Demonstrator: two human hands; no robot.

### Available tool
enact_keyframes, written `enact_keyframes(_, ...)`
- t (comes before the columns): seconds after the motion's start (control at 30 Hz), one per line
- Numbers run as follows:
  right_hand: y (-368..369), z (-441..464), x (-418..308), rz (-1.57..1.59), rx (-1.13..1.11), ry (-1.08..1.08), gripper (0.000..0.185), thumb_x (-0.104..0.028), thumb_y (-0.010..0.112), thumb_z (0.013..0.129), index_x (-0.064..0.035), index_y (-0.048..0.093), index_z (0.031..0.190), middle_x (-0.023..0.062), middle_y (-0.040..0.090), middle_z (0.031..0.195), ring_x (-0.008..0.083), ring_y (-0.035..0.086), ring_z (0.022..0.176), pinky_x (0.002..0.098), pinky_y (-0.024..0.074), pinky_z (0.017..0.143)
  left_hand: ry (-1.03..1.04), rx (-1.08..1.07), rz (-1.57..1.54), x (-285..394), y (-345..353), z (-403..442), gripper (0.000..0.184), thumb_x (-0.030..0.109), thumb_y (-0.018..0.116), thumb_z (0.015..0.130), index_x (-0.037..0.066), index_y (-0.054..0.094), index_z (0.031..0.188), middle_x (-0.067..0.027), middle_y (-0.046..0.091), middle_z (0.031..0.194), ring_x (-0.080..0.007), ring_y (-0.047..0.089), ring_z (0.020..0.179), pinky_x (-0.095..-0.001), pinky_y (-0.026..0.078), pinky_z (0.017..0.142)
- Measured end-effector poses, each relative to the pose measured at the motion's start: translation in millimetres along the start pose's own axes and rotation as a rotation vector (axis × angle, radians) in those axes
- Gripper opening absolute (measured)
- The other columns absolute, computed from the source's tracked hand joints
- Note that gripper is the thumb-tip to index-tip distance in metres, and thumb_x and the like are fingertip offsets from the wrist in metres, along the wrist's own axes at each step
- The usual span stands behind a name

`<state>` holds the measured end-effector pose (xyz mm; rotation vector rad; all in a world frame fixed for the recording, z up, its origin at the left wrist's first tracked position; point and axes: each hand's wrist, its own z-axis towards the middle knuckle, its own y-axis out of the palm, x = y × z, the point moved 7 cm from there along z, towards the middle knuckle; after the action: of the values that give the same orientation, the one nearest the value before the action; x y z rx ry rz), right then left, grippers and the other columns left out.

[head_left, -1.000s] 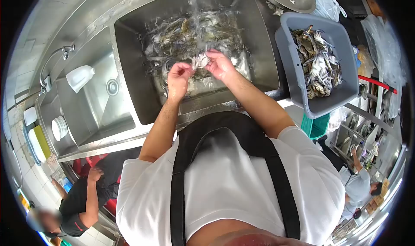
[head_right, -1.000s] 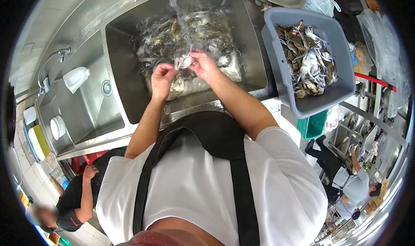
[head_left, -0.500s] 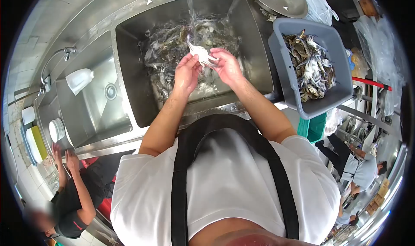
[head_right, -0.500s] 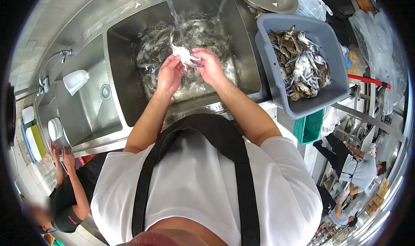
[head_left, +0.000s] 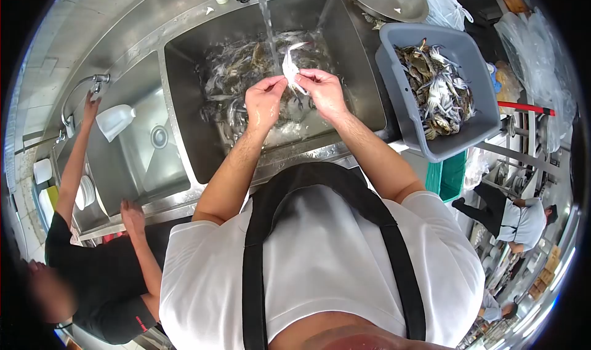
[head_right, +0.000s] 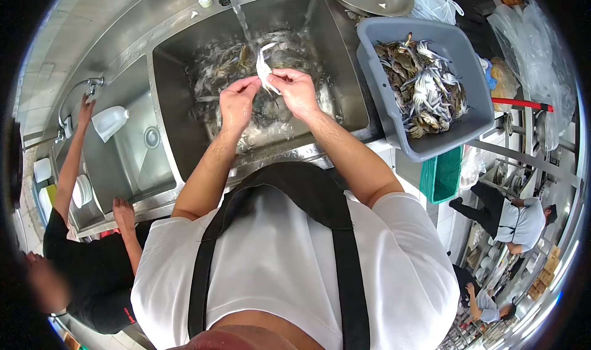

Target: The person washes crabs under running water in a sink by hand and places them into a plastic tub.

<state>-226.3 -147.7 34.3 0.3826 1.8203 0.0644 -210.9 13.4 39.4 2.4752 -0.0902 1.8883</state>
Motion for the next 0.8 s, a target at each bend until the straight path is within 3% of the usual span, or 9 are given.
enact_keyframes(0.2, 1.3, -0.6, -11.6, 0.004, -0.037, -0.017, 0.021, -0.002, 0.071, 0.087, 0.0049, 0.068, 0.106, 0.0082, 0.071, 0.096, 0.0097, 0.064, 0.084, 0.0235, 0.0518, 0.076, 0.052, 0.010, -0.085, -2.6, 6.2, 7.7, 0.021, 0.008, 0.068, 0.090, -0.006, 0.070, 0.106, -0.0062, 0.071, 0.094, -0.0096, 0.063, 0.085, -0.0224, 0.050, 0.078)
enact_keyframes(0.27, -1.8, 3.1, -12.4, -0.027, -0.036, -0.079, 0.020, -0.002, 0.070, 0.087, 0.0058, 0.068, 0.106, 0.0091, 0.071, 0.097, 0.0106, 0.065, 0.086, 0.0238, 0.0522, 0.077, 0.063, -0.019, -0.092, 0.0, 10.6, 10.0, 0.023, 0.013, 0.071, 0.089, -0.004, 0.072, 0.104, -0.0034, 0.071, 0.088, -0.0067, 0.059, 0.079, -0.0210, 0.047, 0.072)
enact_keyframes(0.8, -20.9, 0.7, -11.6, -0.073, 0.021, -0.066, 0.022, -0.002, 0.071, 0.086, 0.0072, 0.067, 0.106, 0.0094, 0.071, 0.096, 0.0115, 0.065, 0.085, 0.0241, 0.0526, 0.077, 0.067, -0.105, -0.001, 8.1, 23.8, 15.9, 0.023, 0.015, 0.071, 0.088, -0.005, 0.072, 0.101, -0.0033, 0.071, 0.085, -0.0064, 0.060, 0.076, -0.0210, 0.048, 0.069)
